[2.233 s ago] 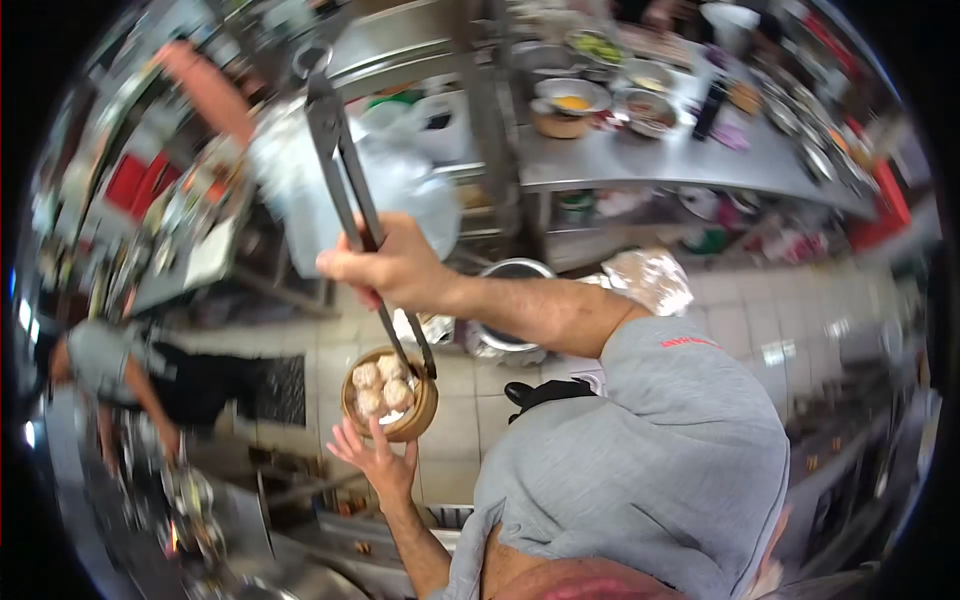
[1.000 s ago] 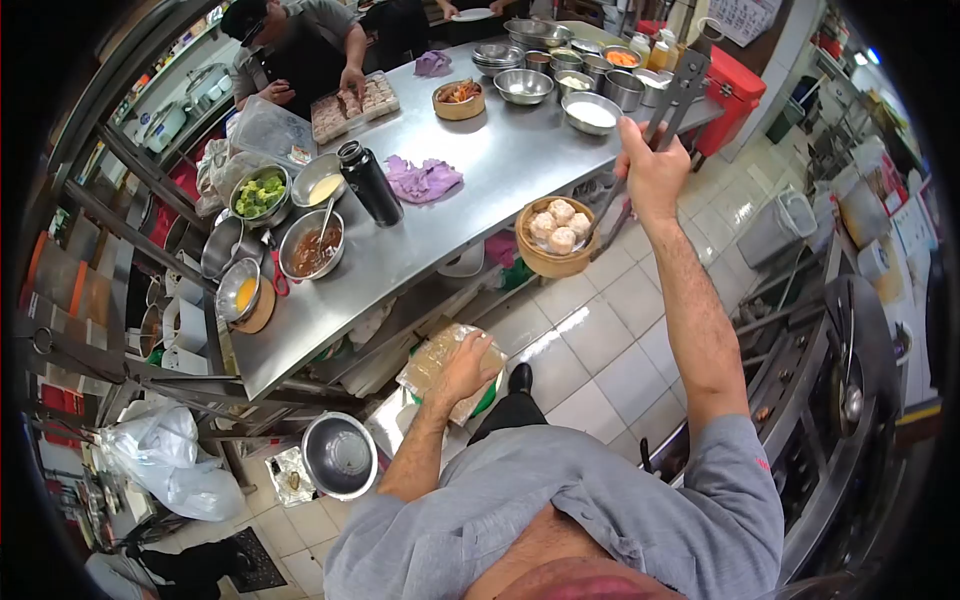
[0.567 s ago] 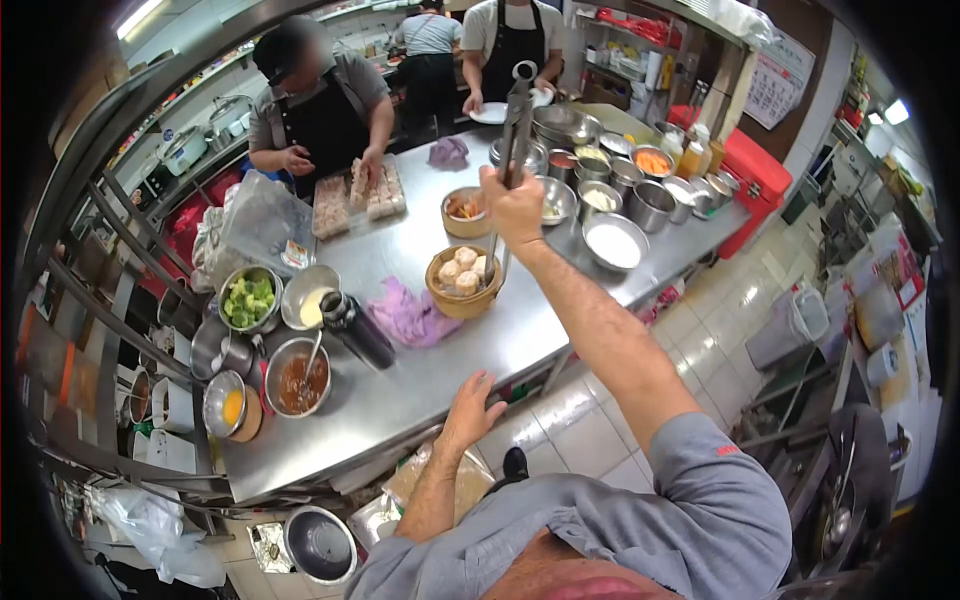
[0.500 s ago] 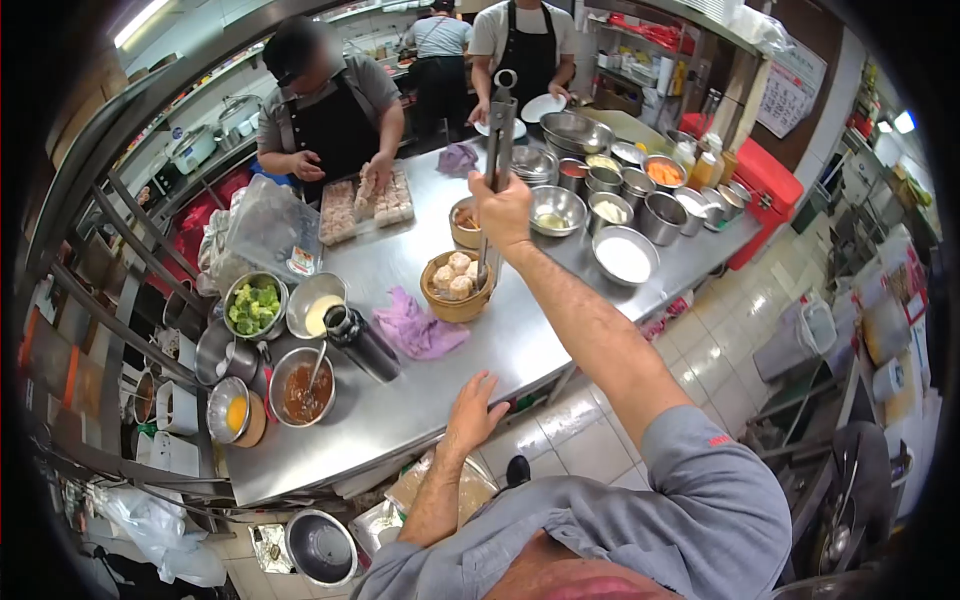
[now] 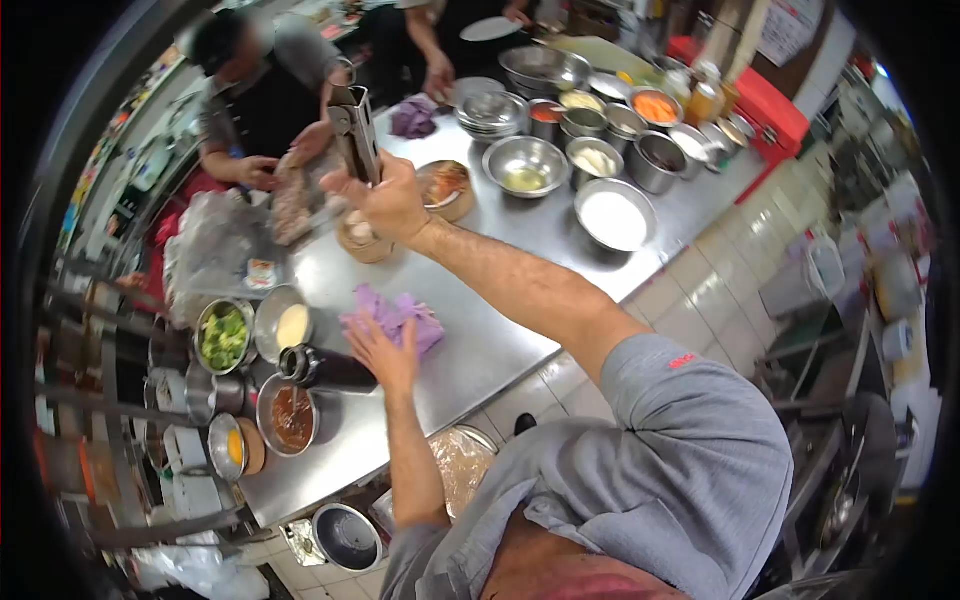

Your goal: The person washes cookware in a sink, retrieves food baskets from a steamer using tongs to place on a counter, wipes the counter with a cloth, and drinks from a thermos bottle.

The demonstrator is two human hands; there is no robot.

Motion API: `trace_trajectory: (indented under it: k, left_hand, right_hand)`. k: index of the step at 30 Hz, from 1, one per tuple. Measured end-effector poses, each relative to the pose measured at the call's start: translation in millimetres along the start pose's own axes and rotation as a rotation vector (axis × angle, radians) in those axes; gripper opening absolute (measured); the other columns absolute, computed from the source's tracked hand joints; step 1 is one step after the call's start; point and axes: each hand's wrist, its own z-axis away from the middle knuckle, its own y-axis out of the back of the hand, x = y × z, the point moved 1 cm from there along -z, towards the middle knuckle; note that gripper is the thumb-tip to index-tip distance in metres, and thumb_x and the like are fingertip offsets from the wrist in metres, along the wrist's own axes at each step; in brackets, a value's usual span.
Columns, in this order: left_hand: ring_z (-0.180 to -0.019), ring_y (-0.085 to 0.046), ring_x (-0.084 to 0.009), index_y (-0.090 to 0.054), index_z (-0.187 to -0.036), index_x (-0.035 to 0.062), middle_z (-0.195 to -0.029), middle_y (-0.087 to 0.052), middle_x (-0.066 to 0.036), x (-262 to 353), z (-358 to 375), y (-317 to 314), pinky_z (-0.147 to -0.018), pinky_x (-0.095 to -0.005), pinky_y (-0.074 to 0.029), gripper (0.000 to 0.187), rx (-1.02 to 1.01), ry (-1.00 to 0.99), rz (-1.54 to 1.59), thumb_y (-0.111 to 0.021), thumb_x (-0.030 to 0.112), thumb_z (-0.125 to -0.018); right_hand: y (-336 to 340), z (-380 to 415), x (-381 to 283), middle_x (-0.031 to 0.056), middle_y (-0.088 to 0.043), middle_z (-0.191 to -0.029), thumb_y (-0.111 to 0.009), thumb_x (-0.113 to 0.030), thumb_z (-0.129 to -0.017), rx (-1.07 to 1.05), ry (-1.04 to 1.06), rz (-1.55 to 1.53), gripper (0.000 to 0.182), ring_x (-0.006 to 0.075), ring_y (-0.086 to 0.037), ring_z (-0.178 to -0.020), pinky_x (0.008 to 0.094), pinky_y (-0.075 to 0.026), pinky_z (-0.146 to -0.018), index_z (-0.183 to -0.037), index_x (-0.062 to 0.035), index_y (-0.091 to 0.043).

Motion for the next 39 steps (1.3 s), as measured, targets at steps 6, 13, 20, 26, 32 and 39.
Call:
trace_trajectory:
  k: [6,13,20,26,32,39]
  left_hand:
    - [-0.133,-0.013,-0.0409,-0.029,-0.136,-0.0008,-0.142,-0.02,-0.026,-12.2,-52.0,-93.8,-0.108,-0.0513,-0.004,0.084,-0.24,0.17,-0.28,-0.041,0.062,-0.081]
    - [-0.13,-0.025,-0.0357,-0.04,-0.128,-0.0035,-0.136,-0.035,-0.023,122.8,-47.2,-163.1,-0.108,-0.0436,-0.015,0.071,-0.199,-0.336,-0.127,-0.044,0.052,-0.085]
    - [-0.115,-0.042,-0.0355,-0.054,-0.112,-0.0016,-0.12,-0.05,-0.019,193.4,55.1,-118.8,-0.095,-0.0437,-0.035,0.054,-0.221,-0.608,0.044,-0.065,0.037,-0.076]
    - [-0.107,-0.049,-0.0335,-0.055,-0.111,0.0009,-0.112,-0.054,-0.016,262.9,131.3,-142.5,-0.091,-0.042,-0.038,0.046,-0.269,-0.658,0.223,-0.071,0.023,-0.073]
    - [-0.101,-0.054,-0.0322,-0.056,-0.109,0.0013,-0.107,-0.058,-0.016,414.7,154.4,-228.6,-0.087,-0.0412,-0.042,0.042,-0.072,-0.736,0.213,-0.066,0.027,-0.077]
    - [-0.089,-0.056,-0.0322,-0.056,-0.099,0.0041,-0.097,-0.059,-0.014,583.8,133.5,-317.6,-0.077,-0.0418,-0.045,0.037,-0.235,-0.844,0.413,-0.067,0.026,-0.072]
  right_hand:
    - [132.6,48.0,-67.2,0.0024,-0.062,-0.066,-0.072,-0.02,-0.077,-0.037,0.188,0.056,0.019,0.0072,-0.055,-0.058,0.0224,-0.044,-0.052,-0.077,-0.0043,-0.061]
    - [291.5,111.7,-139.6,0.0089,-0.054,-0.064,-0.059,-0.015,-0.085,0.248,0.247,0.208,0.023,0.0164,-0.053,-0.056,0.0303,-0.046,-0.054,-0.072,0.0034,-0.053]
    - [448.2,176.2,-223.8,0.0101,-0.05,-0.065,-0.058,-0.017,-0.087,0.553,0.387,0.452,0.024,0.0202,-0.05,-0.057,0.0362,-0.045,-0.056,-0.08,0.005,-0.049]
    - [576.7,245.0,-281.7,0.0077,-0.046,-0.063,-0.058,-0.017,-0.088,0.83,0.294,0.566,0.023,0.0187,-0.047,-0.054,0.0353,-0.045,-0.055,-0.08,0.0011,-0.046]
    - [641.3,282.3,-321.7,0.0072,-0.045,-0.061,-0.053,-0.014,-0.09,0.922,0.285,0.588,0.022,0.0171,-0.045,-0.052,0.0329,-0.043,-0.052,-0.076,-0.0009,-0.043]
    - [721.2,334.9,-341.2,0.0029,-0.043,-0.061,-0.05,-0.008,-0.09,1.154,0.285,0.576,0.018,0.0118,-0.042,-0.054,0.0264,-0.04,-0.048,-0.073,-0.0045,-0.043]
